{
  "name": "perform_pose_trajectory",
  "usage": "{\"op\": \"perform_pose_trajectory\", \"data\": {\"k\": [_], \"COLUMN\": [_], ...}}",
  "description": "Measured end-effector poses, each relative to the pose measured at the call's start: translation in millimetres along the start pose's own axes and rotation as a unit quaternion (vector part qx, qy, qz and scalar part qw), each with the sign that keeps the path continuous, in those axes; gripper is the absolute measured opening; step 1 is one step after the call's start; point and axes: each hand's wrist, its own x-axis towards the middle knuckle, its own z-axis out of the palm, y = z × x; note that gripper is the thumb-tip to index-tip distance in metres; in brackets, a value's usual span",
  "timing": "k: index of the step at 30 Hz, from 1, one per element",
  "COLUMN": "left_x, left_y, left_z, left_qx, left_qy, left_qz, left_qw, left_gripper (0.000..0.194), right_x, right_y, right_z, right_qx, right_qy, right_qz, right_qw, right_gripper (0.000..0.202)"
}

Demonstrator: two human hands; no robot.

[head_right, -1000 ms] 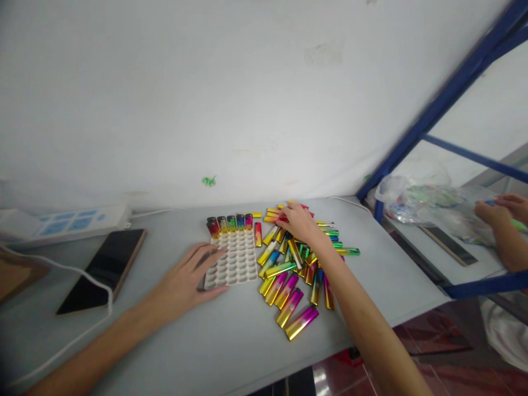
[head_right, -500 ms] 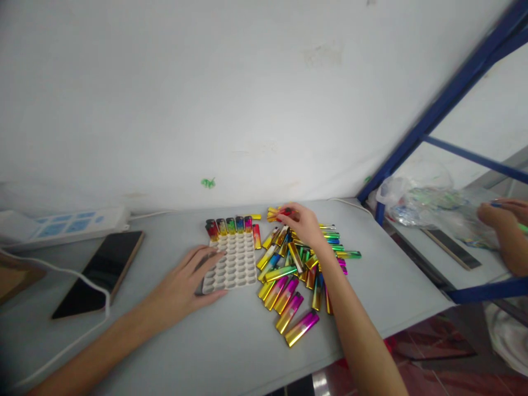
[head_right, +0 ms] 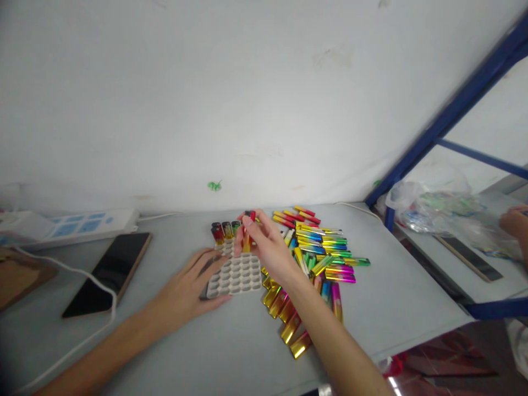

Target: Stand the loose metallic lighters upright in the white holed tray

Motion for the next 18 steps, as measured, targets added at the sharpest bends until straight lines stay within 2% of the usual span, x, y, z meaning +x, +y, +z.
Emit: {"op": "perform_pose_trajectory", "data": {"k": [3,8,13,18], "left_x": [0,1,1,2], "left_y": [1,2,2,3], "left_z": [1.1,0.0,-2.2,-2.0], "left_qx": [-0.001,-0.010,-0.013,-0.010], "left_qy": [-0.003,-0.012,-0.017,-0.016], "left_qz": [-0.002,-0.002,-0.002,-0.003], "left_qw": [1.000,1.000,1.000,1.000], "left_gripper": [0.071,0.073,0.071,0.073], "right_x": [2,-1,-6,-5], "right_y": [15,30,30,37], "right_z": [9,17,20,19], "right_qx": [0.007,-0.003,0.024,-0.020], "right_qy": [0.006,0.015,0.046,0.105], "right_qz": [0.027,0.079,0.144,0.134], "right_qw": [1.000,0.997,0.988,0.985], "right_gripper": [0.055,0.084,0.083,0.077]}}
